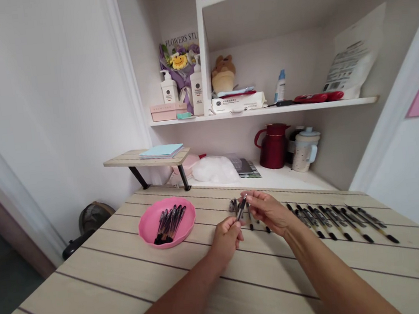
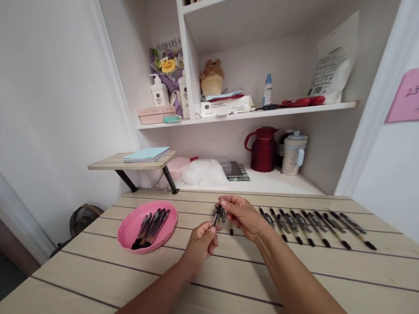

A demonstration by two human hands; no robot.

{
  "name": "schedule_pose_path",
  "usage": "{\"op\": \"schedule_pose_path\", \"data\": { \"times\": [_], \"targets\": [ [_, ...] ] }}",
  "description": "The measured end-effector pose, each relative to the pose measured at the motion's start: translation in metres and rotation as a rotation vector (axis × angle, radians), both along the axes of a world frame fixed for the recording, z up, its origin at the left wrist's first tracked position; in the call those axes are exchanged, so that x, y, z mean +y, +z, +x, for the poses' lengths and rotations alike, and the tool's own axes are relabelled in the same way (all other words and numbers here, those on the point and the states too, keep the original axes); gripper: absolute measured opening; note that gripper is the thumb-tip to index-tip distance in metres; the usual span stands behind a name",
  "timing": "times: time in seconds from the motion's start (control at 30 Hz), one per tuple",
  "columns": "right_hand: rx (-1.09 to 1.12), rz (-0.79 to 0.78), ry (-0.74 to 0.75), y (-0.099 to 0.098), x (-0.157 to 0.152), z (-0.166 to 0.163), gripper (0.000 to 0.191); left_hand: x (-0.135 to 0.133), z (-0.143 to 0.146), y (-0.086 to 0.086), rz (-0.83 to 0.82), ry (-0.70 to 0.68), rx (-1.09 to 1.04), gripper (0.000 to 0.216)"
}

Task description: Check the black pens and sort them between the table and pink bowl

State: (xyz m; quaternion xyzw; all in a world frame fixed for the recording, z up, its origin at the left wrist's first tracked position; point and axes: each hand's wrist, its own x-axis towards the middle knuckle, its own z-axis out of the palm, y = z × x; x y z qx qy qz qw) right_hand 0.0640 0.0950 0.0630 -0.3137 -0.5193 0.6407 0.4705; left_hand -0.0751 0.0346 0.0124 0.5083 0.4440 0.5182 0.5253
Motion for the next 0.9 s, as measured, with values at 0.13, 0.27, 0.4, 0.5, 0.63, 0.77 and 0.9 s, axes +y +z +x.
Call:
{"op": "schedule_pose_path", "data": {
  "times": [0.13, 0.27, 0.4, 0.5, 0.63, 0.77, 0.9],
  "targets": [
    [-0.025, 0.015, -0.026, -0.0006, -0.0001, -0.0002, 0.03, -0.0019, -0.0015, -0.0014, -0.012, -0.013, -0.001, 0.031],
    [-0.074, 0.01, -0.042, 0.0003, -0.0013, -0.0002, 0.031, -0.0037, -0.0028, -0.0024, -0.013, -0.022, 0.003, 0.028],
    [-0.067, 0.01, -0.008, 0.0006, -0.0014, -0.0003, 0.031, -0.0052, -0.0039, -0.0024, -0.007, -0.023, 0.028, 0.027],
    [-0.107, 0.027, -0.066, 0.0002, -0.0015, -0.0008, 0.028, -0.0056, -0.0045, -0.0019, -0.004, -0.016, 0.04, 0.027],
    [-0.083, 0.008, 0.013, 0.0008, -0.0028, 0.0002, 0.037, -0.0065, -0.0046, -0.0007, -0.007, -0.011, 0.03, 0.027],
    [-0.089, 0.02, -0.013, 0.0, -0.0019, 0.0004, 0.034, -0.0071, -0.0049, -0.0007, -0.003, -0.008, 0.03, 0.028],
    [-0.099, 0.04, -0.058, -0.0027, -0.0001, -0.0027, 0.031, -0.0053, -0.006, -0.0031, 0.014, 0.001, 0.034, 0.028]
  ]
}}
